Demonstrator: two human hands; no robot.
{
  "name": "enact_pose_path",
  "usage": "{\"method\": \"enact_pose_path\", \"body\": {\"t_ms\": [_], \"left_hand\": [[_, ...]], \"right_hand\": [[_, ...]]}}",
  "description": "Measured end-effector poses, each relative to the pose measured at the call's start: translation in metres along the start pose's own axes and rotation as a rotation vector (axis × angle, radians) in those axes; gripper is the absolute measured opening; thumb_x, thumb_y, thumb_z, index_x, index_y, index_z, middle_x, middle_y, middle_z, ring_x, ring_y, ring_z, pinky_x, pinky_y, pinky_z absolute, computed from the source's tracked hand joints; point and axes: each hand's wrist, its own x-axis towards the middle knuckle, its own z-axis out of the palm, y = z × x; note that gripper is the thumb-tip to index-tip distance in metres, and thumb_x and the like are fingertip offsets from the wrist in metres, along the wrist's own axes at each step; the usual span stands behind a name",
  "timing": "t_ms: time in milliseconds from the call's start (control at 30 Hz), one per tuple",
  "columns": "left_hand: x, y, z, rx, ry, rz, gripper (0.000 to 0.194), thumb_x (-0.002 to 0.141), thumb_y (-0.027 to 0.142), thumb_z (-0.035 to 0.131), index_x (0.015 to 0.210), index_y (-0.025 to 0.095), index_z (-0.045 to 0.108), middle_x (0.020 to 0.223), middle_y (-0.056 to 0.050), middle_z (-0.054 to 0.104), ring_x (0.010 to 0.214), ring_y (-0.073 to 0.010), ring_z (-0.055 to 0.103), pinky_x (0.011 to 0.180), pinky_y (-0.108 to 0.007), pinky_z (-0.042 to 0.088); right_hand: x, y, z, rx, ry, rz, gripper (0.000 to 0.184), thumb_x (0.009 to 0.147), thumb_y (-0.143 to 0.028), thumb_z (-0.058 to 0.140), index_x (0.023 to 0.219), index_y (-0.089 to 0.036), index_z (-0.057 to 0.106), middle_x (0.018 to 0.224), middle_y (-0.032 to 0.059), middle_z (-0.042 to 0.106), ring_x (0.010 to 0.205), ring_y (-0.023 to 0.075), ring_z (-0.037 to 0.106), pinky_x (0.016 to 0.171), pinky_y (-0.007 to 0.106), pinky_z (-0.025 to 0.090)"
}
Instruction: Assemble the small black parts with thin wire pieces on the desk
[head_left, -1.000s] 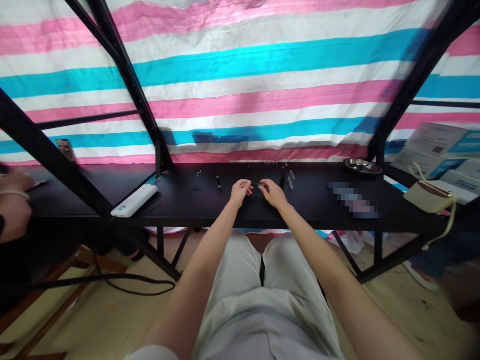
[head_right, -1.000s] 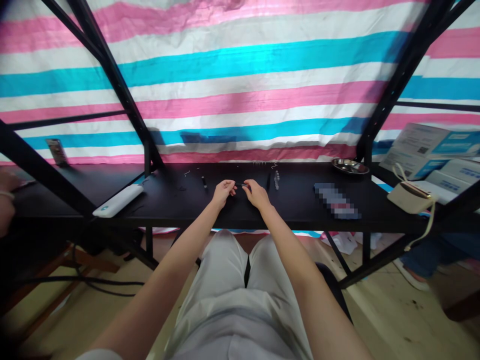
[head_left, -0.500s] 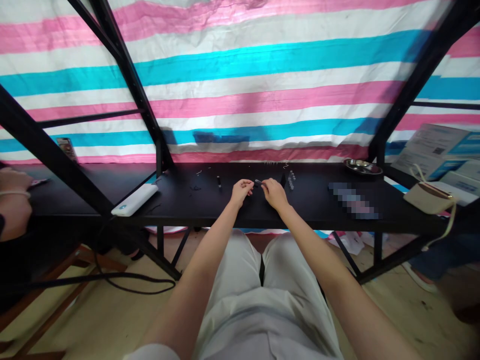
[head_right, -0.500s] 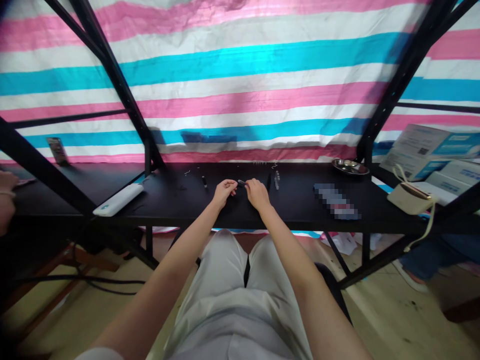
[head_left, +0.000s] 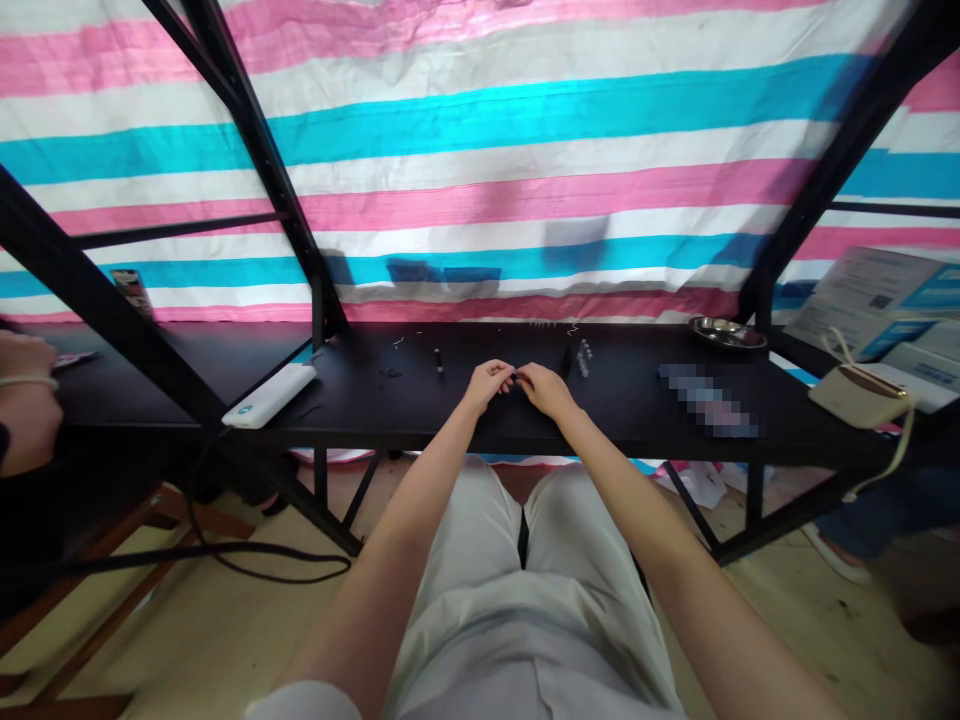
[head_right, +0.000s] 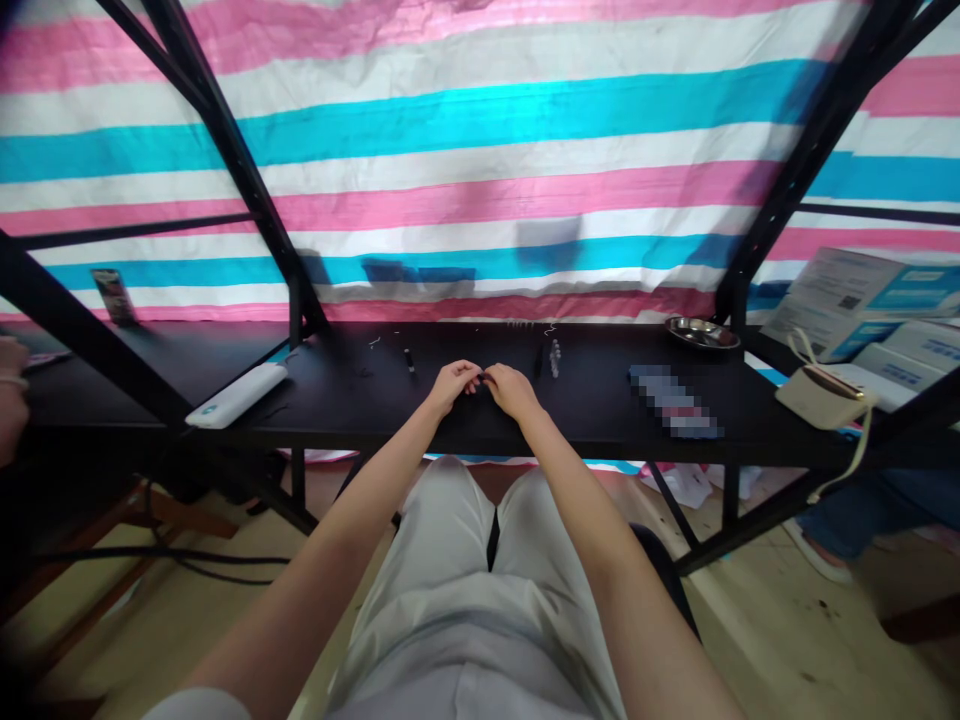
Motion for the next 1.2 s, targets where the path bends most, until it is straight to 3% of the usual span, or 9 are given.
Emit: {"method": "enact_pose_path", "body": {"t_ms": [367, 567, 667, 767, 933, 1200], "left_hand": [[-0.002, 0.002, 0.001, 0.012, -0.039, -0.005, 0.008, 0.076, 0.018, 0.056, 0.071, 0.012, 0.057, 0.053, 0.000, 0.060, 0.039, -0.0056, 0.049, 0.041, -0.017, 0.031], [-0.002, 0.003, 0.002, 0.001, 0.003, -0.012, 0.010, 0.075, 0.020, 0.059, 0.070, 0.013, 0.055, 0.052, 0.001, 0.059, 0.037, -0.0053, 0.048, 0.040, -0.017, 0.032], [-0.003, 0.004, 0.002, 0.001, 0.019, -0.025, 0.011, 0.075, 0.019, 0.060, 0.068, 0.013, 0.054, 0.051, 0.001, 0.059, 0.036, -0.0055, 0.048, 0.040, -0.017, 0.031], [-0.002, 0.004, 0.002, 0.005, 0.025, -0.035, 0.009, 0.075, 0.017, 0.058, 0.068, 0.013, 0.054, 0.050, 0.001, 0.058, 0.036, -0.0055, 0.048, 0.040, -0.017, 0.031], [-0.001, 0.004, 0.002, 0.010, 0.026, -0.034, 0.007, 0.073, 0.015, 0.057, 0.067, 0.013, 0.054, 0.049, 0.001, 0.058, 0.036, -0.0062, 0.048, 0.040, -0.018, 0.031], [-0.001, 0.003, 0.001, 0.005, 0.027, -0.034, 0.007, 0.073, 0.016, 0.056, 0.067, 0.013, 0.055, 0.050, 0.001, 0.058, 0.036, -0.0065, 0.048, 0.040, -0.019, 0.031]], "right_hand": [[-0.001, -0.005, -0.004, -0.017, -0.042, 0.031, 0.016, 0.085, -0.017, 0.046, 0.091, -0.018, 0.060, 0.090, 0.0066, 0.061, 0.082, 0.0161, 0.055, 0.070, 0.025, 0.041], [-0.001, -0.004, -0.002, 0.003, 0.028, 0.079, 0.015, 0.086, -0.023, 0.047, 0.091, -0.019, 0.060, 0.087, 0.0062, 0.062, 0.080, 0.0164, 0.056, 0.070, 0.026, 0.041], [-0.002, -0.001, -0.002, -0.005, 0.110, 0.182, 0.017, 0.085, -0.029, 0.048, 0.088, -0.018, 0.061, 0.084, 0.0065, 0.063, 0.078, 0.0174, 0.057, 0.068, 0.026, 0.042], [-0.006, 0.006, -0.008, -0.037, 0.152, 0.387, 0.020, 0.084, -0.033, 0.048, 0.082, -0.019, 0.062, 0.079, 0.0064, 0.065, 0.072, 0.0179, 0.059, 0.063, 0.026, 0.041], [-0.018, 0.024, -0.027, -0.091, 0.084, 0.692, 0.020, 0.079, -0.035, 0.053, 0.079, -0.020, 0.066, 0.077, 0.0090, 0.066, 0.072, 0.0219, 0.062, 0.064, 0.029, 0.043], [-0.019, 0.036, -0.042, -0.140, 0.001, 0.768, 0.023, 0.077, -0.034, 0.053, 0.083, -0.018, 0.069, 0.083, 0.0133, 0.067, 0.079, 0.0259, 0.063, 0.067, 0.033, 0.045]]}}
